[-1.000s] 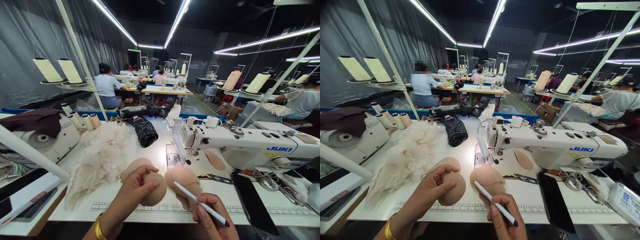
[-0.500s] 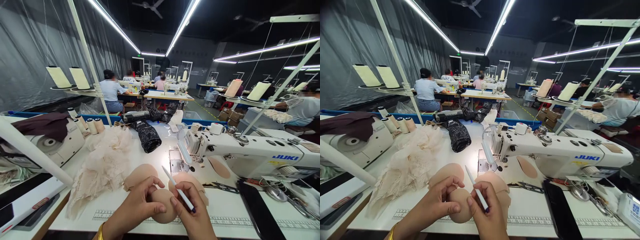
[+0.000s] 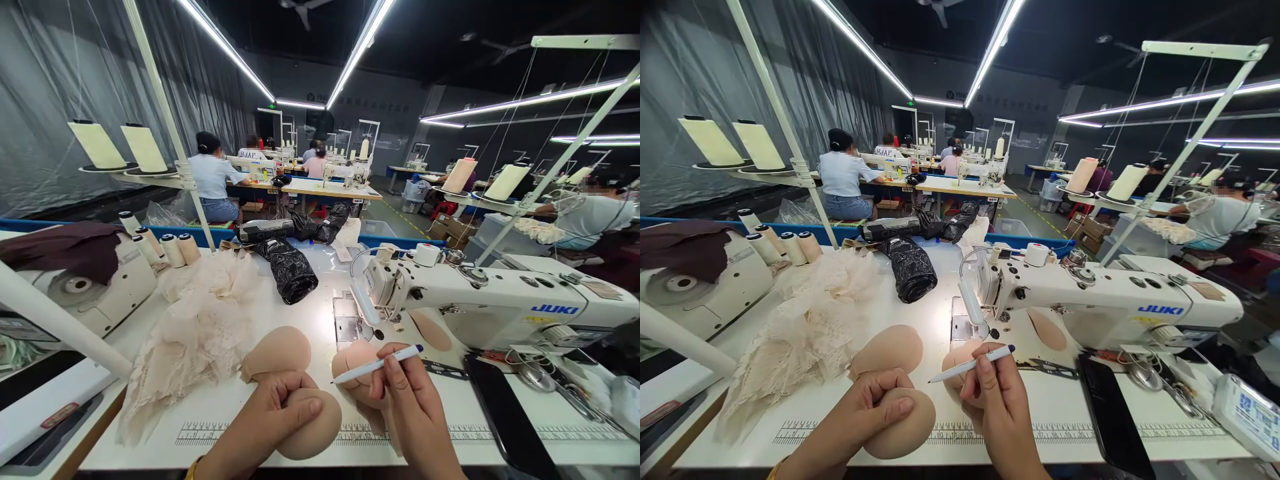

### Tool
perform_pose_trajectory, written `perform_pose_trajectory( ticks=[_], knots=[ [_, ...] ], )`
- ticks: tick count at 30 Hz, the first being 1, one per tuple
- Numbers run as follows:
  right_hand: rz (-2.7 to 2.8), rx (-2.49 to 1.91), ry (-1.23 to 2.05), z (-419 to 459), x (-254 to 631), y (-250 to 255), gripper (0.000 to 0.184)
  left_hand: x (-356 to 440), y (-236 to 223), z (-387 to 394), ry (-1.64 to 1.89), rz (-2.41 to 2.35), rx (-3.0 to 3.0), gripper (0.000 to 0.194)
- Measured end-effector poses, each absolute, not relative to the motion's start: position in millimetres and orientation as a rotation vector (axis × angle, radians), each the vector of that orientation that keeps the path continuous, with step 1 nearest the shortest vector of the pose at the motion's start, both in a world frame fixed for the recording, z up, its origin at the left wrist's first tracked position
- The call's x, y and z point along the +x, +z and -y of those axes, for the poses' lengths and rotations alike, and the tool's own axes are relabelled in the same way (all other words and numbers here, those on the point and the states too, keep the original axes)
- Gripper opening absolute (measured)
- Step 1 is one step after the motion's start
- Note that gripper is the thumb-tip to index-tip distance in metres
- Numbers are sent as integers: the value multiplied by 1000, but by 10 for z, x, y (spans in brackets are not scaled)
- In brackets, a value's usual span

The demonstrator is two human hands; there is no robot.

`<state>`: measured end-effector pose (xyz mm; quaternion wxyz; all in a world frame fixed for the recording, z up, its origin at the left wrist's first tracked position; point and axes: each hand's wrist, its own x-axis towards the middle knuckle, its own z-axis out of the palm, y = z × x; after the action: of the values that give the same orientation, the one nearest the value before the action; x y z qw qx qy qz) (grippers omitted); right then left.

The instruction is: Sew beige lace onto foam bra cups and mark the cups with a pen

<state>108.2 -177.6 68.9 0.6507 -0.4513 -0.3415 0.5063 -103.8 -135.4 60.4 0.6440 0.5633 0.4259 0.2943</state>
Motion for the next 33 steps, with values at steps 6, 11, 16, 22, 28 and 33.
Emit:
perform_pose_trajectory(
  ticks=[6, 11, 16, 22, 28, 33],
  knots=[
    [843, -1007, 1198, 1728, 1090, 795, 42, -1048, 637, 1348, 647, -985, 1358, 45],
    [808, -1001, 1274, 1728, 1093, 796, 47, -1021, 658, 1338, 678, -1011, 1380, 39],
    [725, -965, 1303, 1722, 1120, 798, 46, -1011, 652, 1349, 630, -1001, 1410, 38],
    [605, -892, 1171, 1756, 1203, 772, 42, -1227, 945, 988, 708, -1102, 1522, 43],
    [536, -946, 1168, 1861, 1239, 640, 42, -1563, 1117, 113, 775, -1266, 1699, 45],
    [560, -1001, 1135, 1873, 1305, 447, 45, -1364, 1072, -294, 492, -1179, 1923, 34]
  ],
)
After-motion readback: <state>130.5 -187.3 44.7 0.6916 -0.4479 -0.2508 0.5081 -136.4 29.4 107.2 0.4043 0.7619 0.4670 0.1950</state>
